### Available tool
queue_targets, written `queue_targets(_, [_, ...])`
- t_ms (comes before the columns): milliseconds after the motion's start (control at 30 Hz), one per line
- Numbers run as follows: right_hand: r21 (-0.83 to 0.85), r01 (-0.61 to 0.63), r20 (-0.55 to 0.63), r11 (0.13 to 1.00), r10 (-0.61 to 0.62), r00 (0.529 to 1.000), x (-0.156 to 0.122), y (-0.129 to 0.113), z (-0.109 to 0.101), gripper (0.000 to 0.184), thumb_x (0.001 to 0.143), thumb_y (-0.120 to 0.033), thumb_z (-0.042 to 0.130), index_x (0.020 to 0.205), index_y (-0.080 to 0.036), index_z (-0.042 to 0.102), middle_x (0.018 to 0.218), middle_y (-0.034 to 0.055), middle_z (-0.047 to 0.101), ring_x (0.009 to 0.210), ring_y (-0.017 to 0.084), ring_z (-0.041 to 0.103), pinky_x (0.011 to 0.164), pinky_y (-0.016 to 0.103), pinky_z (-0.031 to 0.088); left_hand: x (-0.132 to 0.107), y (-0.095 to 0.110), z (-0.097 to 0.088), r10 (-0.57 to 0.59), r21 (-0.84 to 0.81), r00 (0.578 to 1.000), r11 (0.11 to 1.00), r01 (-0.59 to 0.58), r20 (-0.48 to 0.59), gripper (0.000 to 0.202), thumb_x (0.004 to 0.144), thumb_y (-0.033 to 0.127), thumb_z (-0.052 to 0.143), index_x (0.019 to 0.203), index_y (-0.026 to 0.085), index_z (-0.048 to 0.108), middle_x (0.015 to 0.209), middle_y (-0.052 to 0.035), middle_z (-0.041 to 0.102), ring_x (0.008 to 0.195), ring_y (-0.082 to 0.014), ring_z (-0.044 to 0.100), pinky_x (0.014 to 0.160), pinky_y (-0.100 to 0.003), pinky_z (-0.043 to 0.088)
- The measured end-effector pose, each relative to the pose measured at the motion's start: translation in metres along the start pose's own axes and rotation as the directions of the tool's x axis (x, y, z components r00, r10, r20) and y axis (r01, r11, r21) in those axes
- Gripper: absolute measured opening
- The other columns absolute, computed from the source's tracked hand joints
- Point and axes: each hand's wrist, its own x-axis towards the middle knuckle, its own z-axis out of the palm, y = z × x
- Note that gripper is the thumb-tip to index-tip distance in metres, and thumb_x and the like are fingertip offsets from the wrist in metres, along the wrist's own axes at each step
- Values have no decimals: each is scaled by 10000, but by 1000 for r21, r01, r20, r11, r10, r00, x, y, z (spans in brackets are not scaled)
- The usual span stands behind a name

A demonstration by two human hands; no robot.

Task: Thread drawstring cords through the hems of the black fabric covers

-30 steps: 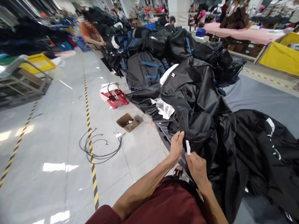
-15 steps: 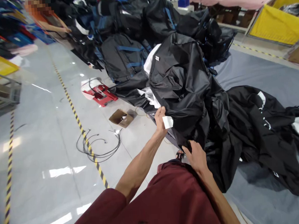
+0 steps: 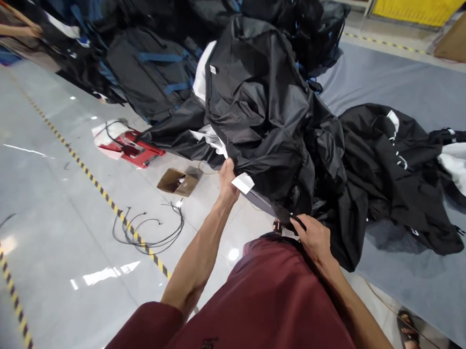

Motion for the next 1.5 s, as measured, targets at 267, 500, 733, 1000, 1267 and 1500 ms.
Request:
queue_targets(267, [-54, 163, -85, 985, -167, 982, 2, -8, 2, 256, 1131, -331, 577, 1202, -243, 807, 1086, 49, 815, 994, 224, 676, 893, 336, 514, -153, -30, -49, -576, 412, 770, 794, 447, 275, 547, 787, 660, 881, 925, 150, 737, 858, -114, 766, 688, -210, 718, 582, -282, 509])
queue_targets(500, [-216, 182, -50, 959, -197, 979, -12, -9, 4, 293, 1131, -299, 535, 1229, -194, 791, 1038, 110, 752, 935, 253, 600, 884, 398, 488, -181, -48, -6, -635, 361, 706, 768, 530, 315, 581, 751, 683, 911, 800, 122, 766, 846, -166, 786, 746, -222, 729, 626, -282, 518])
queue_targets(733, [-236, 60, -147, 970, -97, 984, -26, -17, -5, 235, 1119, -292, 574, 1218, -246, 782, 1064, 93, 761, 981, 251, 639, 875, 400, 464, -187, -49, -3, -733, 302, 618, 681, 667, 285, 534, 778, 621, 932, 833, 137, 713, 889, -137, 783, 732, -185, 707, 700, -293, 559])
queue_targets(1000, [-249, -32, -129, 968, -1, 992, -36, -32, -7, 221, 1133, -299, 565, 1094, -222, 769, 905, 68, 744, 811, 214, 603, 764, 366, 445, -190, -50, 16, -762, 138, 582, 633, 761, 283, 521, 805, 447, 972, 813, 216, 505, 852, -76, 739, 996, -271, 793, 968, -408, 601])
queue_targets(1267, [-145, -157, -188, 977, 128, 974, -44, -38, 6, 264, 1143, -293, 525, 1252, -224, 755, 1004, 74, 764, 867, 182, 716, 780, 304, 509, -184, -43, 20, -798, 239, 511, 590, 772, 320, 484, 790, 457, 974, 813, 208, 560, 863, -105, 763, 989, -279, 781, 962, -423, 591])
queue_targets(1500, [-87, -196, -227, 977, 173, 959, -45, -38, 11, 282, 1148, -343, 542, 1289, -218, 753, 1071, 78, 783, 912, 168, 760, 790, 265, 557, -180, -33, 17, -814, 386, 454, 574, 722, 361, 427, 679, 442, 1011, 773, 142, 721, 827, -91, 745, 792, -204, 681, 776, -340, 556])
